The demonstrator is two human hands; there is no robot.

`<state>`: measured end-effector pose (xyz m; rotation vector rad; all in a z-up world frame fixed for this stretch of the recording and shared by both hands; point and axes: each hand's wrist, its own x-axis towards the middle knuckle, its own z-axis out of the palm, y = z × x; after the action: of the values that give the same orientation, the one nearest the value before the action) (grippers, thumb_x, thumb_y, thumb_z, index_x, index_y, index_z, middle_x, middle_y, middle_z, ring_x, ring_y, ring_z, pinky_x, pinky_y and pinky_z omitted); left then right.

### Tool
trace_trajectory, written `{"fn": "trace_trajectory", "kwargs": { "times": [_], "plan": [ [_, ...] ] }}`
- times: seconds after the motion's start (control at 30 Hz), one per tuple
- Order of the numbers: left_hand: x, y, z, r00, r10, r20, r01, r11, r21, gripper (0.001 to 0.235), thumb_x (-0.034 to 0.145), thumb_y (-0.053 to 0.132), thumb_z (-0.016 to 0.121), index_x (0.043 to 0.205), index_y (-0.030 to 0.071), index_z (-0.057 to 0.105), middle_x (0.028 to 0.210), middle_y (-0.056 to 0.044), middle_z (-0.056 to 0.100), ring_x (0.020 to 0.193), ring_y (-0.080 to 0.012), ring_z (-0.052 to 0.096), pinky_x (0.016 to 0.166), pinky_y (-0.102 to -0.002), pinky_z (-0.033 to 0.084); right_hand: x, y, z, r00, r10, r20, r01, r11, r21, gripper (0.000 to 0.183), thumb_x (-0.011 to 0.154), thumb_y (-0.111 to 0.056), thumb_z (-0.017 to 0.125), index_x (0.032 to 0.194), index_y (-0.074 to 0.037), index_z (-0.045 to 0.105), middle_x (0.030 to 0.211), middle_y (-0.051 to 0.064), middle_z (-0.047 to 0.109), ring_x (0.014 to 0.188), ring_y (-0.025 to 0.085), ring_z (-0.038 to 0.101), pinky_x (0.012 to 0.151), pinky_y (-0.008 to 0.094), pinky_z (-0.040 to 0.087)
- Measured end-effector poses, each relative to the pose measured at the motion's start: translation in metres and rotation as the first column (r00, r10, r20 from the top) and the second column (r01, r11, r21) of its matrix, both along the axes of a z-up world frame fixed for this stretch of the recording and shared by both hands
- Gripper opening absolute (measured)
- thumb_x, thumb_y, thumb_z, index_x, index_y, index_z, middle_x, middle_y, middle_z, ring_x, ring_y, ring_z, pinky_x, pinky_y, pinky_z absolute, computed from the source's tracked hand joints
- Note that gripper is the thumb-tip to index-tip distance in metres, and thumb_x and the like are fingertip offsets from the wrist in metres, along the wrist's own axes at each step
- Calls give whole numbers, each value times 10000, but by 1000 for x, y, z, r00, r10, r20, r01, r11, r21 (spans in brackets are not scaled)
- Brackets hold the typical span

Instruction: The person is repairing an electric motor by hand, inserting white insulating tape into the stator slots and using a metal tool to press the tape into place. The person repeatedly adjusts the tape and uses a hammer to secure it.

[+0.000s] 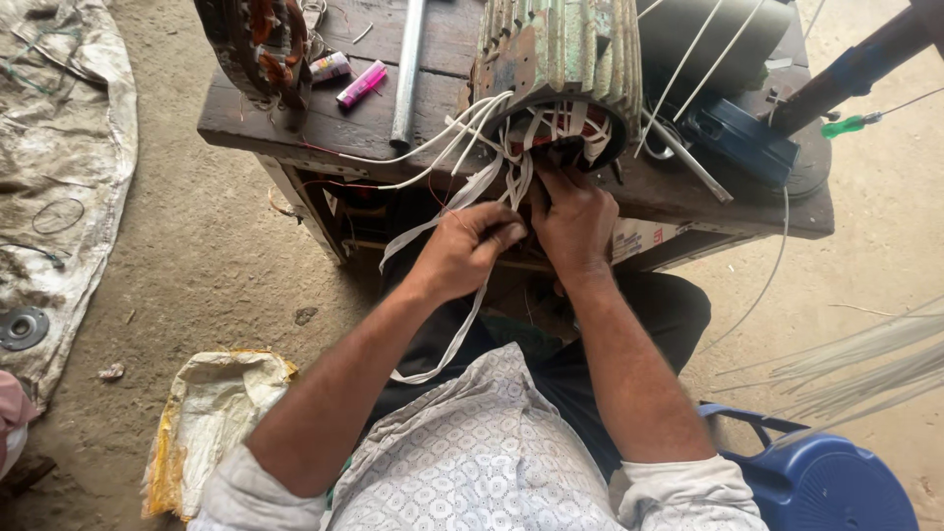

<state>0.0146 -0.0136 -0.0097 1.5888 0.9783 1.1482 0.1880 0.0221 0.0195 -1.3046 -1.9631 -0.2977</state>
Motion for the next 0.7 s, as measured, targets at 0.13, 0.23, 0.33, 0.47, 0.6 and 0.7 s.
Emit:
{"fn": "trace_trajectory", "kwargs": {
  "times": [0.13,0.23,0.33,0.47,0.6,0.7],
  "plan": [
    [11,-1,13,915,344,-213,-330,939,97,282,970,300,678,1027,28,732,864,-91,735,758,-223,719,680,-351,553,2,5,-8,1000,3,24,-3,1000,4,281,861,-140,785,1142,-134,766,946,107,753,764,322,730,632,413,573],
    [25,19,13,853,452,-262,-376,879,294,345,919,350,727,993,14,703,878,-118,724,753,-265,726,629,-384,571,8,7,-6,995,17,98,-17,1000,5,339,795,-110,779,1133,-130,765,937,89,759,774,298,739,635,402,576],
    [36,39,6,796,454,-402,-386,890,242,294,910,331,723,939,39,709,829,-115,714,695,-247,728,581,-383,593,13,8,-2,990,22,143,-17,999,-35,280,808,-133,810,1084,-133,761,902,65,761,754,262,742,625,387,578],
    [31,41,2,844,408,-348,-355,912,207,187,956,235,672,940,58,732,833,-98,718,702,-221,719,607,-380,587,15,6,0,992,41,122,-31,996,-80,204,864,-199,848,1044,-143,770,854,67,752,714,263,730,610,390,573],
    [11,5,21,960,55,-274,37,947,318,112,893,149,654,913,76,736,876,-91,730,799,-226,708,730,-404,579,18,9,1,986,65,150,-60,997,-40,221,842,-172,797,1063,-167,789,877,48,768,735,232,747,624,370,589],
    [8,-45,43,841,-146,-521,296,930,218,73,937,206,715,905,140,712,1002,-73,696,990,-234,652,907,-437,525,21,14,-5,988,71,138,-71,997,-7,143,916,-189,788,1058,-176,797,855,44,768,722,233,741,617,378,587]
  ]
}}
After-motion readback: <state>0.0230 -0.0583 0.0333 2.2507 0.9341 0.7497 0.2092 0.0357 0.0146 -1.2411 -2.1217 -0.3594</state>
